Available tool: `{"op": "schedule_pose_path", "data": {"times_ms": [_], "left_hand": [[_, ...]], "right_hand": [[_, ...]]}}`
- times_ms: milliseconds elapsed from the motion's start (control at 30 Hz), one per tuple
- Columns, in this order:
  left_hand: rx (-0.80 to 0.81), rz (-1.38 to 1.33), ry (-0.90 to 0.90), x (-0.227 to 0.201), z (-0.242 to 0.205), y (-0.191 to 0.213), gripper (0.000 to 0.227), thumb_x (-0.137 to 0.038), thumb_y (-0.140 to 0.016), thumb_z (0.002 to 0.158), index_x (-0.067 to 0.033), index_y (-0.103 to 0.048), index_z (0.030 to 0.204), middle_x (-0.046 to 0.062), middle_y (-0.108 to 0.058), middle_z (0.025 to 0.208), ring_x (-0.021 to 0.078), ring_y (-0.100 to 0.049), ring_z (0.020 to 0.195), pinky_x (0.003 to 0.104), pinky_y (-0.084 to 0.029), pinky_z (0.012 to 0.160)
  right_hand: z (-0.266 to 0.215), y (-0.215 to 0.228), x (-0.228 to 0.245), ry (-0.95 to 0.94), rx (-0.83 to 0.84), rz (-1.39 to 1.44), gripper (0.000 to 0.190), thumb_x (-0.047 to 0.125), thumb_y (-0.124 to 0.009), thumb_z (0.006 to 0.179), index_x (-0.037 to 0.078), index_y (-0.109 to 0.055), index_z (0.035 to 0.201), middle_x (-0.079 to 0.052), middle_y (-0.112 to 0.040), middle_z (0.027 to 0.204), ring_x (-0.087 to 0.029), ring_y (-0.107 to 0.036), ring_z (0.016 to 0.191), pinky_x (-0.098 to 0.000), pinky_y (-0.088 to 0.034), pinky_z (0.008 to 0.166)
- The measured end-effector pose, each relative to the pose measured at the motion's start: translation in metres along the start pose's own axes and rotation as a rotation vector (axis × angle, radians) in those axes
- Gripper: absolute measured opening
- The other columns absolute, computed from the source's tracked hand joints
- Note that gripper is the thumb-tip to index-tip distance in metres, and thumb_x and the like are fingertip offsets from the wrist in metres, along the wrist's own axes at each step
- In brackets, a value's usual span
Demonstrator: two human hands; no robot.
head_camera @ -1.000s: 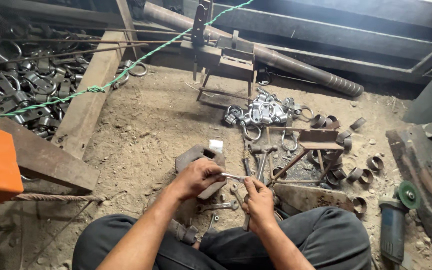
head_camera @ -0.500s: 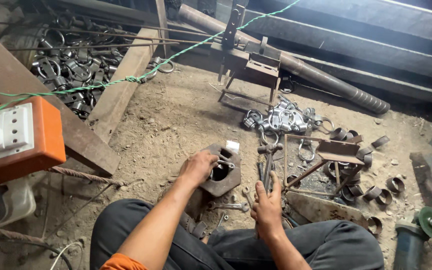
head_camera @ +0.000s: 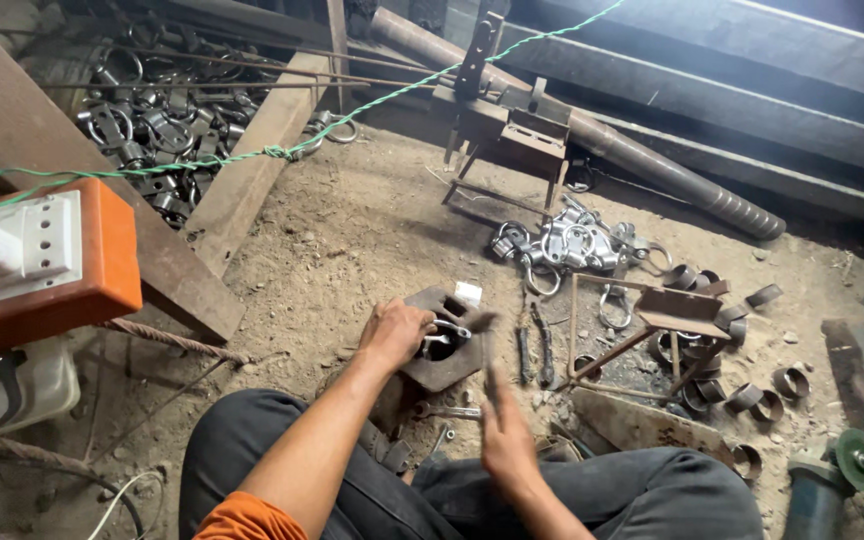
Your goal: The person sits on the floor and assembles metal shackle parts by hand. They insert a pin into a shackle body, then use a wrench to tighten the pin. The person repeats this process with multiple parts.
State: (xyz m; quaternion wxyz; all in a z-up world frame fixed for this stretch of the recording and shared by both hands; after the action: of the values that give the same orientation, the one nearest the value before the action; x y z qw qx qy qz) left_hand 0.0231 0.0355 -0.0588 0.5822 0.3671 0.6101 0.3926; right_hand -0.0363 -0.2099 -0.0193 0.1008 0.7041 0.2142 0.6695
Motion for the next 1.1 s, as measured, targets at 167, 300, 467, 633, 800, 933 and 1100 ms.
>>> {"op": "schedule_pose_path", "data": {"times_ms": [167, 300, 467, 633, 800, 933, 1100], "left_hand": [[-0.007, 0.038, -0.001, -0.002, -0.003, 0.007, 0.015, -0.029, -0.067, 0.093, -0.0232, -0.079, 0.101, 0.01, -0.074, 0.095, 0.0327, -0.066, 0.099, 0.047, -0.053, 0.087], [-0.053, -0.01, -0.024, -0.004, 0.0, 0.004, 0.016, -0.025, -0.067, 0.09, -0.0245, -0.079, 0.101, 0.008, -0.076, 0.092, 0.0313, -0.068, 0.096, 0.048, -0.053, 0.086], [-0.087, -0.131, 0.01, -0.007, -0.009, 0.016, 0.014, -0.031, -0.069, 0.092, -0.0219, -0.078, 0.098, 0.012, -0.074, 0.092, 0.0347, -0.068, 0.095, 0.048, -0.055, 0.085], [-0.041, -0.122, 0.024, -0.011, -0.014, 0.014, 0.014, -0.028, -0.066, 0.093, -0.0191, -0.076, 0.096, 0.015, -0.072, 0.093, 0.0353, -0.067, 0.097, 0.047, -0.055, 0.084], [-0.073, -0.094, -0.016, -0.001, -0.009, -0.003, 0.015, -0.024, -0.062, 0.093, -0.0169, -0.076, 0.095, 0.014, -0.073, 0.093, 0.0347, -0.067, 0.096, 0.047, -0.055, 0.087], [-0.065, -0.066, -0.02, 0.002, -0.005, -0.009, 0.016, -0.022, -0.06, 0.094, -0.0163, -0.075, 0.096, 0.014, -0.072, 0.094, 0.0354, -0.067, 0.096, 0.047, -0.055, 0.085], [-0.07, -0.037, -0.04, 0.0, -0.004, -0.007, 0.015, -0.023, -0.062, 0.093, -0.0171, -0.076, 0.095, 0.013, -0.074, 0.092, 0.0344, -0.067, 0.096, 0.047, -0.053, 0.088]], "right_hand": [[0.014, 0.02, 0.021, -0.199, -0.048, 0.314, 0.068, 0.01, -0.045, 0.102, 0.034, -0.027, 0.163, -0.001, -0.048, 0.07, -0.009, -0.038, 0.048, -0.0254, -0.032, 0.038], [0.007, 0.03, 0.032, -0.023, -0.108, 0.379, 0.07, 0.011, -0.046, 0.1, 0.032, -0.021, 0.162, 0.0, -0.049, 0.067, -0.008, -0.038, 0.045, -0.0248, -0.034, 0.037], [-0.002, 0.012, 0.022, -0.203, 0.067, 0.336, 0.064, 0.013, -0.049, 0.1, 0.029, -0.032, 0.16, 0.001, -0.049, 0.069, -0.008, -0.04, 0.047, -0.0254, -0.034, 0.038], [-0.008, 0.016, 0.026, -0.213, 0.121, 0.087, 0.059, 0.016, -0.049, 0.103, 0.028, -0.032, 0.158, 0.003, -0.059, 0.075, -0.007, -0.045, 0.05, -0.0245, -0.04, 0.041], [-0.001, 0.043, 0.045, 0.276, -0.214, 0.425, 0.061, 0.017, -0.041, 0.108, 0.023, -0.022, 0.166, 0.001, -0.049, 0.067, -0.007, -0.041, 0.047, -0.0241, -0.039, 0.037], [0.005, 0.019, 0.007, 0.352, -0.409, 0.243, 0.058, 0.019, -0.041, 0.109, 0.022, -0.023, 0.164, 0.001, -0.057, 0.067, -0.007, -0.047, 0.046, -0.0226, -0.045, 0.037], [0.009, 0.01, -0.013, 0.051, -0.041, 0.228, 0.06, 0.022, -0.046, 0.11, 0.031, -0.024, 0.165, -0.009, -0.053, 0.084, -0.011, -0.044, 0.063, -0.0274, -0.039, 0.047]]}}
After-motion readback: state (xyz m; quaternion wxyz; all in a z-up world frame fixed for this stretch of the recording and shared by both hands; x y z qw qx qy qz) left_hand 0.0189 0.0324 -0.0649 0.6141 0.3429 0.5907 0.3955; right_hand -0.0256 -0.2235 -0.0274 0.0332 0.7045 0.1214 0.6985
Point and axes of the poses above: each hand's wrist, its own z-axis towards the middle knuckle, its own y-axis out of the back of the hand, x = y × z, the point moved 1 cm from there along z, towards the middle knuckle
